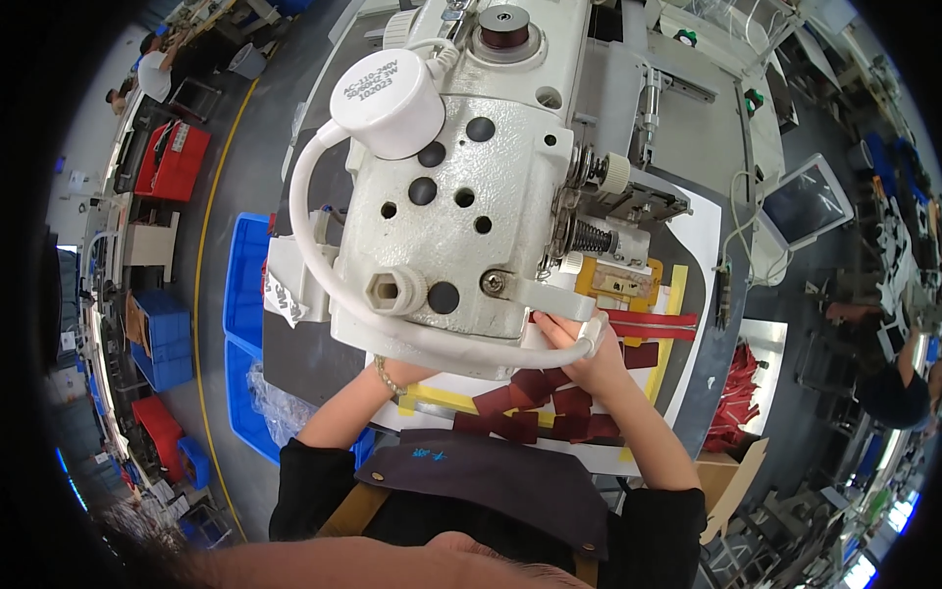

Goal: Operating an industrial sewing machine to stitch red synthetic or leather straps.

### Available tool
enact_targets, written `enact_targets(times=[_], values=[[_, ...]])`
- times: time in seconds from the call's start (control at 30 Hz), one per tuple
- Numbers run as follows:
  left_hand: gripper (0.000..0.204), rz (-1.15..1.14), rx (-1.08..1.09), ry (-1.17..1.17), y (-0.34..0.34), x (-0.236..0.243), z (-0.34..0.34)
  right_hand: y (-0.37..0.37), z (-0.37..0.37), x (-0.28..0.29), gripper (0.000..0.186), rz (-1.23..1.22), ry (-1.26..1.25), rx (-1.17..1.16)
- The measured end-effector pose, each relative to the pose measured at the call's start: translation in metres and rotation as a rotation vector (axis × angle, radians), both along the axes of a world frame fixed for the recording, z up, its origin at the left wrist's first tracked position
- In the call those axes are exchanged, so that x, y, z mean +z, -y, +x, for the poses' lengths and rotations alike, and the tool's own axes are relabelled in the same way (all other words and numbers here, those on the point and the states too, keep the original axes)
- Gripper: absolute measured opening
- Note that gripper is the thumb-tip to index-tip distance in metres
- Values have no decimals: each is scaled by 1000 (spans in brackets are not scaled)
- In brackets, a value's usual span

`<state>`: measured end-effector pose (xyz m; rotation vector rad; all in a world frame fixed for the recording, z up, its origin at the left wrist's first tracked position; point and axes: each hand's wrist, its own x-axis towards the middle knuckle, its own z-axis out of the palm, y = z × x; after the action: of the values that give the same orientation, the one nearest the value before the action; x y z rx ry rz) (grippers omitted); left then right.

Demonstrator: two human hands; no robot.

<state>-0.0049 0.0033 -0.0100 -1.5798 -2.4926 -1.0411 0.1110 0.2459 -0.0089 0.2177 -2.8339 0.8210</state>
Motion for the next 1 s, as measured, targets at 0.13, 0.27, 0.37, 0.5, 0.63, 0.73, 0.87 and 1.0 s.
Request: enact_targets(times=[0.13,0.27,0.37,0.5,0.63,0.73,0.87,1.0], values=[[56,-112,-73,263,8,-9,16,-5,-8,-5,37,18,-144,43],[58,-352,-81,595,15,-28,28,-8,-4,-3,41,26,-77,54],[59,-361,-88,803,10,-32,35,-9,-3,-11,43,39,-108,62],[35,-76,152,913,-1,-31,39,-10,-2,-11,42,61,-102,57],[36,-115,168,929,-1,-31,40,-9,-5,-7,41,17,-102,62],[36,-122,120,715,1,-40,42,-9,-6,-4,43,13,-76,64],[36,-154,94,640,0,-39,40,-4,-12,5,38,55,-153,49],[37,-95,72,540,-2,-37,37,5,-22,17,28,16,-161,170]])
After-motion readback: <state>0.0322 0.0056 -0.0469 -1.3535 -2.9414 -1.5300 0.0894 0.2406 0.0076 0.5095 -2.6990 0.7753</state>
